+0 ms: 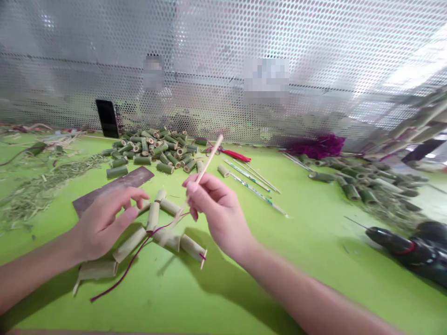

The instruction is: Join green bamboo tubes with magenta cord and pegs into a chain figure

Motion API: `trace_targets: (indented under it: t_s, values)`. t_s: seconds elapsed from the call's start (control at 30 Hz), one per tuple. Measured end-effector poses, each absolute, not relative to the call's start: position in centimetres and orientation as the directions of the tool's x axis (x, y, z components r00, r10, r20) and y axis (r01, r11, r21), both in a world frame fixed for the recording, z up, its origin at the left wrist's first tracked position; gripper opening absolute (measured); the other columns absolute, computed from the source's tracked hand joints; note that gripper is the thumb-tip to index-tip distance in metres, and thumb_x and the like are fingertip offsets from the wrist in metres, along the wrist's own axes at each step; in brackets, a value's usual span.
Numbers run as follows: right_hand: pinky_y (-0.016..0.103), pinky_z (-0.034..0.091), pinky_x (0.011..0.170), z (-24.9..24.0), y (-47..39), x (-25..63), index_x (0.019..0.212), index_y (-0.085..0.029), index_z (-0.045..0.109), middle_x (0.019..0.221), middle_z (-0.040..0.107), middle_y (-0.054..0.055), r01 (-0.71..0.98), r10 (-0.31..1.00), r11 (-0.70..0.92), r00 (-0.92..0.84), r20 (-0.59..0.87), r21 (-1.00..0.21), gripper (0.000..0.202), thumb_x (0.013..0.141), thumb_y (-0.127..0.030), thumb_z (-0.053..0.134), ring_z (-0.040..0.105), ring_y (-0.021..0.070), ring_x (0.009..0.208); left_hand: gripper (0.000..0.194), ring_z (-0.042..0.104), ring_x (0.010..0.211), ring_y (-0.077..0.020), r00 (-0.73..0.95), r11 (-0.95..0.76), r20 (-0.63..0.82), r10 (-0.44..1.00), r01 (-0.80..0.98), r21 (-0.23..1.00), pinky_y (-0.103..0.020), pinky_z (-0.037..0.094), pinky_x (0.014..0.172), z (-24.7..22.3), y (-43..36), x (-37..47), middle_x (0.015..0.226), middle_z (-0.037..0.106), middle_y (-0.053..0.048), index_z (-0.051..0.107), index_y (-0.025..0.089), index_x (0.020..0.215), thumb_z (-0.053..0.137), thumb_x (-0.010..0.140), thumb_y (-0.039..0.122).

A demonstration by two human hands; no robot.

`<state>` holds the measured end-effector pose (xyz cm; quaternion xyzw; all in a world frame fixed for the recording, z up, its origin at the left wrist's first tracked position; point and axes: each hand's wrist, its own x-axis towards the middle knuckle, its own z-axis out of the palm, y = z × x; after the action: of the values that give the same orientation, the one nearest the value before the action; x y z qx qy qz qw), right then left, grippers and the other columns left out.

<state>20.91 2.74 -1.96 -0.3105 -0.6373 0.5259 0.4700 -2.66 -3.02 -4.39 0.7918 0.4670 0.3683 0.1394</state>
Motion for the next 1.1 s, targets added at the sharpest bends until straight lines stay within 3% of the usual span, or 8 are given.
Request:
trace_targets:
  t_s: [0.2,0.3,0.4,0.47,0.53,0.67,0.83,1.1]
  values:
    - [0.028,0.050,0.053,-3.1,3.0,20.5,0.090,-0.022,0.063,0.076,0.065,0.002,-0.054,0.853,0.175,-0.490,0.179,-0.983,0.024,0.086,-0.043,0.073,0.056,0.0140,0.061,0.041,0.052,0.047,-0.0099,0.354,-0.593,0.498,0.792,0.641,0.487,-0.022,0.039,0.045,-4.8,-3.3,-2.3,0.062,0.063,0.002,0.066,0.018,0.081,0.039,0.107,0.034]
    - [0.032,0.052,0.064,-2.1,4.4,21.3,0.095,-0.024,0.060,0.085,0.062,0.002,-0.028,0.897,0.346,-0.282,0.340,-0.938,0.015,0.089,-0.036,0.063,0.058,0.0157,0.070,0.043,0.053,0.045,-0.0095,0.369,-0.634,0.603,0.707,0.709,0.309,-0.021,0.040,0.045,-4.9,-2.7,-2.8,0.056,0.063,0.003,0.068,0.017,0.074,0.042,0.107,0.029]
    - [0.038,0.051,0.079,-0.9,4.8,22.0,0.102,-0.025,0.057,0.095,0.060,0.004,0.195,0.645,0.756,-0.063,0.762,-0.624,0.015,0.087,-0.026,0.061,0.059,0.0201,0.087,0.036,0.061,0.051,-0.0109,0.430,-0.651,0.641,0.636,0.745,0.146,-0.021,0.045,0.048,-5.0,-2.3,-3.2,0.064,0.072,0.001,0.073,0.017,0.080,0.049,0.105,0.028]
    - [0.042,0.048,0.085,-0.7,4.0,22.0,0.107,-0.025,0.057,0.101,0.064,0.006,0.387,0.404,0.881,-0.314,0.859,-0.272,0.020,0.088,-0.026,0.064,0.061,0.0243,0.095,0.034,0.063,0.051,-0.0112,0.459,-0.658,0.642,0.614,0.747,0.095,-0.022,0.045,0.047,-5.2,-2.4,-3.2,0.065,0.074,0.001,0.074,0.017,0.081,0.051,0.105,0.026]
    - [0.042,0.048,0.082,-1.0,2.6,21.5,0.112,-0.023,0.058,0.099,0.070,0.008,0.458,0.374,0.887,-0.626,0.684,-0.066,0.022,0.095,-0.035,0.061,0.065,0.0262,0.091,0.031,0.065,0.053,-0.0117,0.457,-0.661,0.642,0.616,0.743,0.104,-0.023,0.046,0.048,-5.4,-2.5,-2.9,0.068,0.076,0.000,0.075,0.016,0.083,0.054,0.104,0.026]
    - [0.032,0.034,0.057,-2.5,0.8,20.4,0.098,-0.018,0.063,0.079,0.070,0.004,0.509,0.465,0.861,-0.798,0.384,0.015,0.027,0.106,-0.035,0.044,0.060,0.0173,0.064,0.030,0.069,0.057,-0.0136,0.438,-0.659,0.642,0.629,0.738,0.142,-0.026,0.050,0.053,-5.3,-2.8,-2.3,0.071,0.077,0.000,0.074,0.015,0.086,0.057,0.103,0.033]
    - [0.033,0.020,0.051,-3.1,1.0,20.4,0.084,-0.020,0.061,0.070,0.066,-0.001,0.544,0.466,0.834,-0.784,0.409,0.093,0.029,0.106,-0.028,0.043,0.050,0.0132,0.053,0.049,0.065,0.051,-0.0129,0.382,-0.607,0.618,0.687,0.770,0.198,-0.025,0.047,0.046,-4.5,-3.0,-2.3,0.065,0.070,0.002,0.072,0.013,0.101,0.057,0.097,0.059]
    - [0.032,0.019,0.051,-3.4,1.1,20.2,0.081,-0.020,0.060,0.068,0.063,-0.002,0.544,0.451,0.833,-0.775,0.443,0.103,0.030,0.105,-0.027,0.044,0.046,0.0135,0.053,0.030,0.071,0.061,-0.0137,0.418,-0.615,0.636,0.649,0.780,0.115,-0.026,0.050,0.055,-5.3,-3.0,-2.1,0.076,0.078,0.002,0.072,0.016,0.094,0.055,0.103,0.039]
